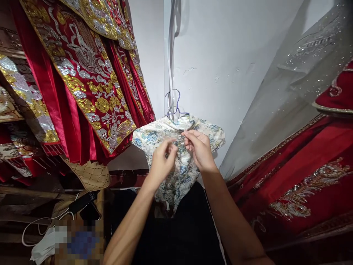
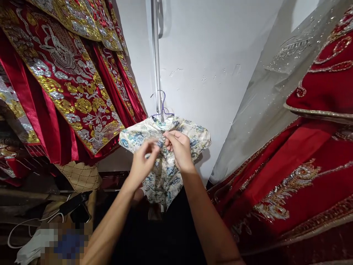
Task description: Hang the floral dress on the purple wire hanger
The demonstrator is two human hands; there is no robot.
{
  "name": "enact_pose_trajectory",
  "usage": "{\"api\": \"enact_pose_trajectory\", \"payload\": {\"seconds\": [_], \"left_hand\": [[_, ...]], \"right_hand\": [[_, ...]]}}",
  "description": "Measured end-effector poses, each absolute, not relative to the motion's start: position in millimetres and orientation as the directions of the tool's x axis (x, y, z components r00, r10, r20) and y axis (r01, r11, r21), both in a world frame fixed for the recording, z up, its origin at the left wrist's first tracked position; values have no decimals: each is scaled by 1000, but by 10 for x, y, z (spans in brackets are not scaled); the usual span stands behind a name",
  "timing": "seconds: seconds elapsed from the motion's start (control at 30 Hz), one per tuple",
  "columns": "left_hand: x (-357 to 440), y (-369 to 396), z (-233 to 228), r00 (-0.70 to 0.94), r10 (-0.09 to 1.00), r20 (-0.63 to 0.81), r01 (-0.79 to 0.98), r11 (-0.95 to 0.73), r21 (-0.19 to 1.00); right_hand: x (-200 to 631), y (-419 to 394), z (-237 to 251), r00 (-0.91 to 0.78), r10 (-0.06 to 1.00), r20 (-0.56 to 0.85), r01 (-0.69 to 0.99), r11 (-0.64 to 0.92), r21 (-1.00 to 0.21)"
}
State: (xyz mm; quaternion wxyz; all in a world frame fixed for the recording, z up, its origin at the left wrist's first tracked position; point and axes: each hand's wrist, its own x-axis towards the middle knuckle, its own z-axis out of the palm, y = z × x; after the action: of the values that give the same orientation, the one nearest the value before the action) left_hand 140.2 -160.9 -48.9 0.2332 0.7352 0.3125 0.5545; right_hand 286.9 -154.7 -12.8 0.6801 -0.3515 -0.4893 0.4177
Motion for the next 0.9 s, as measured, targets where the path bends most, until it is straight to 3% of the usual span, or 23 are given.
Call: {"api": "enact_pose_trajectory", "payload": {"seconds": [0.13, 0.27, 0.37, 0.47, 0.53, 0.57, 0.67, 0.73, 0.9], "left_hand": [[1404, -1371, 98, 239, 553, 798, 312, -822, 476], [1425, -1284, 205, 297, 505, 810, 454, -821, 346], [1298, -1213, 188, 195, 501, 843, 453, -809, 375], [957, -985, 143, -108, 543, 832, 308, -778, 548], [657, -779, 61, -355, 628, 692, 50, -727, 685], [514, -687, -10, -459, 695, 553, -135, -671, 729], [253, -568, -381, -508, 861, 37, -611, -390, 689], [278, -647, -760, -447, 886, -120, -695, -259, 671], [720, -1068, -1773, -398, 884, -247, -717, -131, 684]], "right_hand": [[2880, -1540, -31, 137, 874, 467, -194, 486, -852], [2867, -1299, -240, 181, 857, 481, -137, 507, -851], [2860, -1112, -615, 232, 851, 471, -24, 489, -872], [2874, -1089, -997, 249, 883, 398, -13, 414, -910], [2874, -1184, -1175, 269, 905, 331, -74, 362, -929], [2864, -1257, -1232, 271, 913, 306, -105, 344, -933], [2775, -1510, -1290, 200, 937, 286, -149, 318, -936], [2694, -1651, -1286, 172, 946, 274, -158, 301, -940], [2699, -1805, -1412, 206, 965, 166, -194, 206, -959]]}}
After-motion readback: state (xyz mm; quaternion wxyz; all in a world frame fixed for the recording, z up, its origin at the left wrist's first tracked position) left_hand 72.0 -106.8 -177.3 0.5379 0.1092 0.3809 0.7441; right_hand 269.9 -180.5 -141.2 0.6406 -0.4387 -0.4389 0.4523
